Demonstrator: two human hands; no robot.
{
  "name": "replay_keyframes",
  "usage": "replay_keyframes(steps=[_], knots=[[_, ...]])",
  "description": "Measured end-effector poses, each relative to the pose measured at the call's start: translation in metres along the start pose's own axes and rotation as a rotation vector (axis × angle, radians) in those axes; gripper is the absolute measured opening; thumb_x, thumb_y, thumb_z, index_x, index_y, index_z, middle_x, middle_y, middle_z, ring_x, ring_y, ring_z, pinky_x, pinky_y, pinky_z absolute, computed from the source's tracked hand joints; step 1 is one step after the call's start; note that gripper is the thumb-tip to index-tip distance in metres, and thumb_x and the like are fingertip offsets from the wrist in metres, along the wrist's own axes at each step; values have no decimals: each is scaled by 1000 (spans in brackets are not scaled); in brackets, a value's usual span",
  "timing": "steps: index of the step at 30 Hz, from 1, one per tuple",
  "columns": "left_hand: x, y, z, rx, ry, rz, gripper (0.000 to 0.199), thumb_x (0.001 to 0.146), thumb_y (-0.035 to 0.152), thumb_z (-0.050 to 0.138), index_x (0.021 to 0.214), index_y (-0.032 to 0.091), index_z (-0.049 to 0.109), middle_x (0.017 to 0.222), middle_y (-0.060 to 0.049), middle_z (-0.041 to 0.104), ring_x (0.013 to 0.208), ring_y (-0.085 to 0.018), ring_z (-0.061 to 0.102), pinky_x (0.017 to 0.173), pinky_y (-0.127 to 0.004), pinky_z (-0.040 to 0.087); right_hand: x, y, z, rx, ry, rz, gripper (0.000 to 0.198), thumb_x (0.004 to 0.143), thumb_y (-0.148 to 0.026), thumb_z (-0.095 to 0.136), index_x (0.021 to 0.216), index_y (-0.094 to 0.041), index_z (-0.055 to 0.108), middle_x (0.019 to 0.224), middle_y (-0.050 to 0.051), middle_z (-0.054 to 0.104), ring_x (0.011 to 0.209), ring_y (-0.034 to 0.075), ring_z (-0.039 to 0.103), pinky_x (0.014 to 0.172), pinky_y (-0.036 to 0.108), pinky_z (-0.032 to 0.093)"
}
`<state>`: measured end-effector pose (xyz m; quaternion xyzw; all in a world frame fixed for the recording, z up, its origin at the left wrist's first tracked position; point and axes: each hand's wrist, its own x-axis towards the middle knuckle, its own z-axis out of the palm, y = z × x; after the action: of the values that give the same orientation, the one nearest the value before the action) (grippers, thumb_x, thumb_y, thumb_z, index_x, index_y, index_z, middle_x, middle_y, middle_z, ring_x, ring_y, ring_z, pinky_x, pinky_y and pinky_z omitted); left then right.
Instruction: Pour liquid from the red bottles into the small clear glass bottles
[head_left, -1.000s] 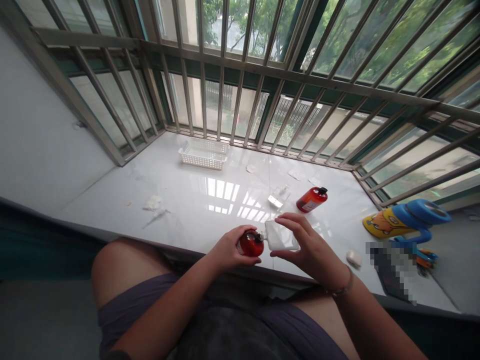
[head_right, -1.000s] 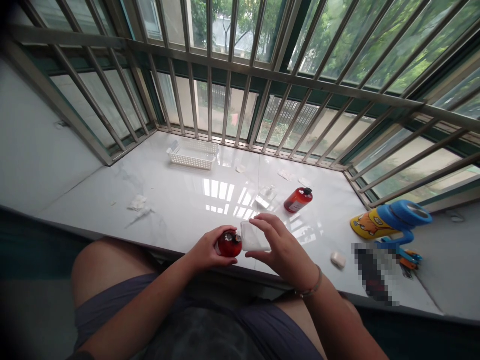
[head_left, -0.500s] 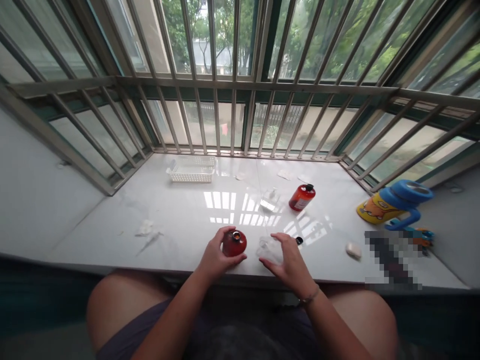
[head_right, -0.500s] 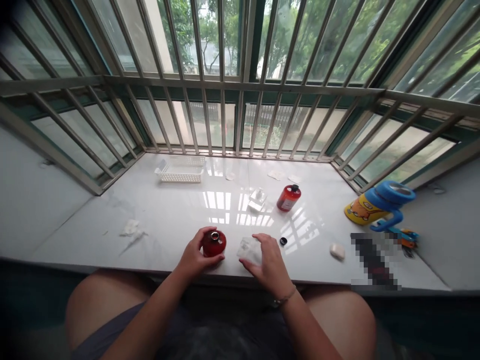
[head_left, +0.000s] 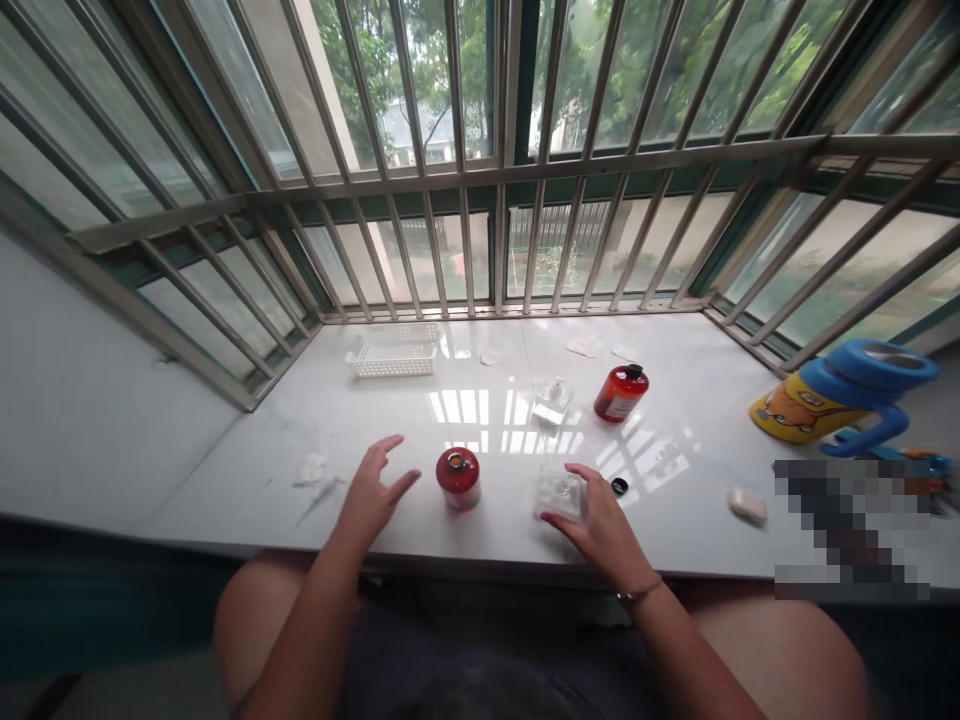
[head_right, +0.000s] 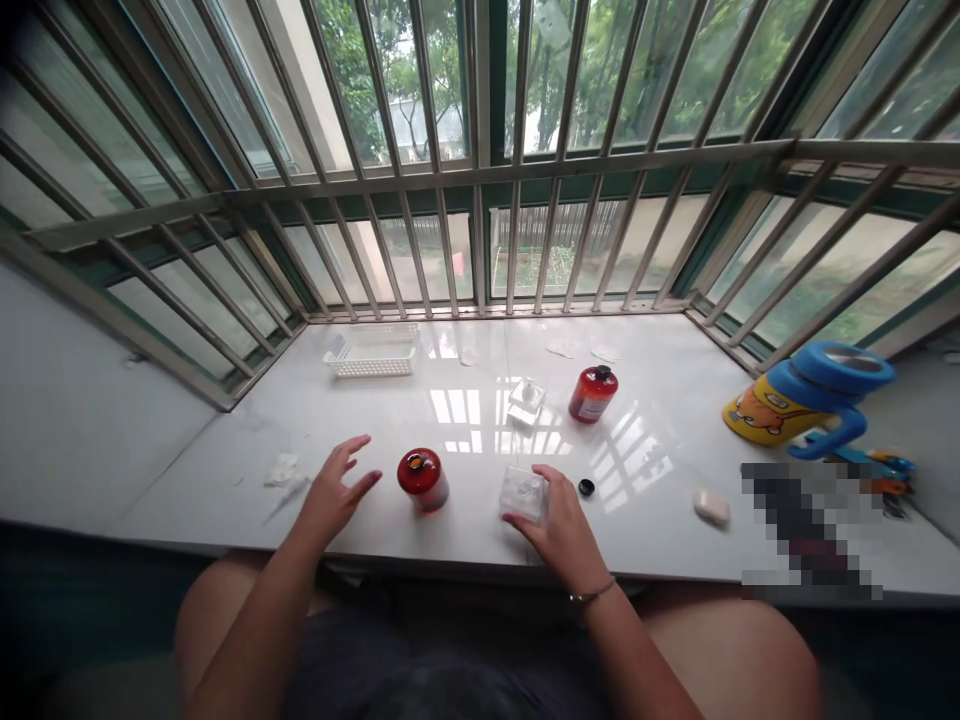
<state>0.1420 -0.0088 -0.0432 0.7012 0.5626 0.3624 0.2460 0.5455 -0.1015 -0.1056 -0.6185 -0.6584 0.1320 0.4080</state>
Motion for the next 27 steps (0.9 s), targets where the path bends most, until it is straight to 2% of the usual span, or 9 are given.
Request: replay_keyframes(steps=[3,7,10,13,15,18,21,24,27], knots=[[1,-33,-35,441,138,-26,43,98,48,60,129,18,65,136,-17,69,134,-36,61,119,-56,47,-1,1,-1,-29,15,-70,78,92,-62,78,151,-23,46,143,17,61,136,39,60,116,64,51],[-7,-66,-60,819,88,-131,43,99,34,47,130,10,66,130,-22,72,126,-39,64,114,-54,49,-4,-5,-4,-49,45,-110,87,93,-62,77,160,-22,37,151,19,54,142,41,54,119,68,46],[-12,-76,-65,860,47,-182,43,99,28,43,128,10,69,128,-21,75,123,-38,67,109,-52,52,-6,-11,-9,-55,89,-110,91,93,-63,77,163,-23,33,153,20,52,144,42,51,119,70,46],[-11,-69,-67,767,79,-174,41,95,27,47,123,11,72,125,-20,77,120,-37,70,110,-52,53,-8,-21,-20,-59,134,-122,89,94,-60,76,163,-23,34,153,20,52,144,42,51,118,71,46],[-9,-51,-69,643,176,-218,40,93,32,53,123,15,73,124,-16,78,112,-35,73,106,-52,57,-9,-31,-30,-59,176,-137,82,96,-54,77,162,-24,37,152,20,53,145,42,50,117,71,46],[-9,-3,-69,362,368,-283,40,93,46,65,126,25,72,125,-7,79,98,-29,76,90,-46,64,-10,-52,-45,-55,256,-186,65,98,-40,77,155,-26,47,146,18,58,141,40,53,115,71,47],[-17,63,-55,29,451,-78,43,91,47,76,126,22,70,128,-9,78,104,-25,75,96,-43,65,-11,-79,-56,-22,270,-274,51,98,-27,76,146,-29,57,134,14,65,132,38,60,110,66,52],[-34,123,-29,-265,338,153,35,90,33,83,121,22,70,125,-10,78,115,-27,75,104,-45,64,-9,-110,-61,72,170,-319,47,98,-19,73,142,-30,61,126,12,68,124,34,65,104,57,59],[-51,164,2,-416,46,365,30,93,18,81,120,29,71,121,-7,79,117,-26,76,105,-45,65,-7,-138,-62,162,67,-335,49,99,-20,72,146,-29,60,127,12,69,121,32,67,101,51,63]])
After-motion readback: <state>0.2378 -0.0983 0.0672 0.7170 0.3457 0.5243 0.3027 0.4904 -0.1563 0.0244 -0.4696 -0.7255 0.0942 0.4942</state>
